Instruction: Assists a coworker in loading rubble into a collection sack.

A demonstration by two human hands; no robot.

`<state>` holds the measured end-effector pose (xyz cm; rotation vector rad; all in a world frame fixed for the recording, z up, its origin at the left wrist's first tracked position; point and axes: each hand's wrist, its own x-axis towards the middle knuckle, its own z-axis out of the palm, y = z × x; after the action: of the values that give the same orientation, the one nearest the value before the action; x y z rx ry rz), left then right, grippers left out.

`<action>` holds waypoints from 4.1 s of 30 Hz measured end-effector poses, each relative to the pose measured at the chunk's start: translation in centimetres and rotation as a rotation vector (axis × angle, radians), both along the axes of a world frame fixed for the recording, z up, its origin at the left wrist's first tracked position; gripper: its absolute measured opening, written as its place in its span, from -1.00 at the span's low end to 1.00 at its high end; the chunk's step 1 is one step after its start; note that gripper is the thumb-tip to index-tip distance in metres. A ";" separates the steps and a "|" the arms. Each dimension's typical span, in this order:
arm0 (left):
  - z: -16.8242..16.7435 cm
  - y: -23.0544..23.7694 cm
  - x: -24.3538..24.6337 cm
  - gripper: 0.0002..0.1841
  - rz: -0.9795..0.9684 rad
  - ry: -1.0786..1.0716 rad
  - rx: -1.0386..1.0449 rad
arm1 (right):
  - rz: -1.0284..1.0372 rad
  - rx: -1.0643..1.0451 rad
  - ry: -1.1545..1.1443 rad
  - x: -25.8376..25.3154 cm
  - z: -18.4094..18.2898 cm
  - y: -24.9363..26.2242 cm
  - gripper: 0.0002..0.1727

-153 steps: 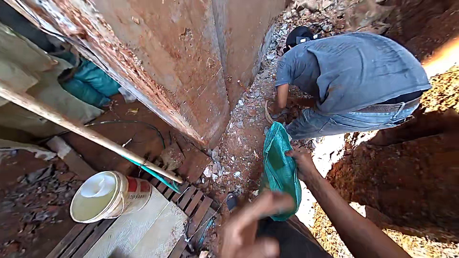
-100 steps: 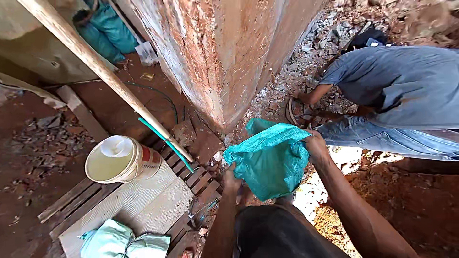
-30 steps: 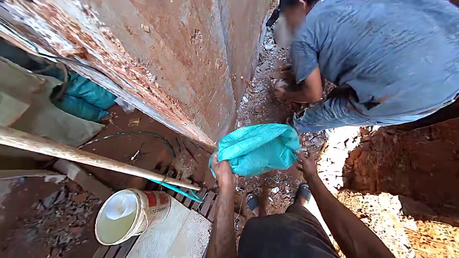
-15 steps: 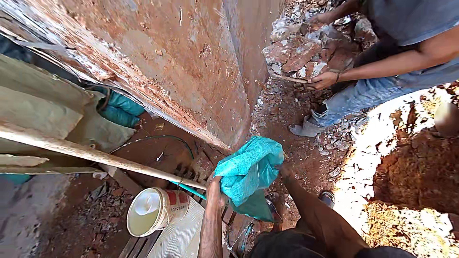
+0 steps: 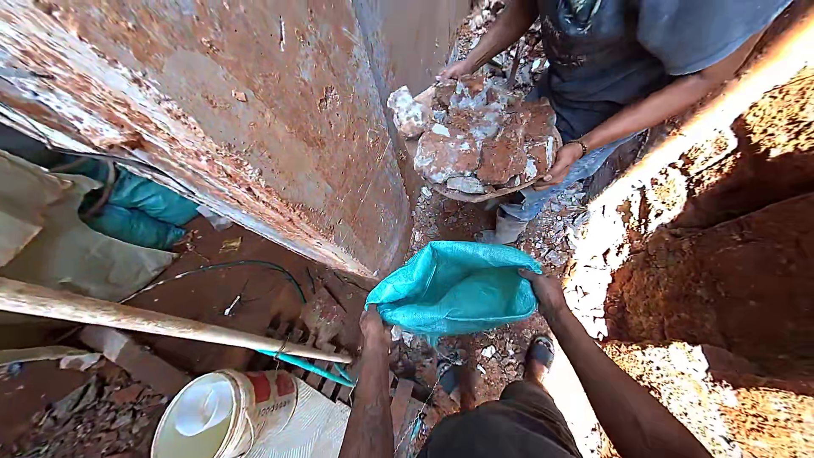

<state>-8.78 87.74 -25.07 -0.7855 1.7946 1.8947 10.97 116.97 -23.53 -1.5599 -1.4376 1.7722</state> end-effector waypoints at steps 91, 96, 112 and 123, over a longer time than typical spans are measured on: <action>-7.6 16.2 -13.6 -0.71 -0.354 0.051 -0.337 | -0.240 -0.068 -0.210 -4.7 -10.6 9.7 -0.70; -6.5 16.7 -14.9 -0.74 -0.249 0.086 -0.283 | -0.244 -0.079 -0.243 -6.3 -10.0 9.9 -0.76; -7.4 15.4 -15.6 -0.87 -0.241 0.105 -0.266 | -0.351 -0.235 0.007 -6.5 -12.8 9.6 -0.75; -8.9 14.5 -15.5 -0.87 -0.242 0.081 -0.267 | -0.309 -0.280 0.062 -6.8 -12.8 9.0 -0.72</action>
<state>-24.25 102.25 -33.93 -0.5522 2.1166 1.5747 4.16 126.01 -36.37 -1.7358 -0.8898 1.8679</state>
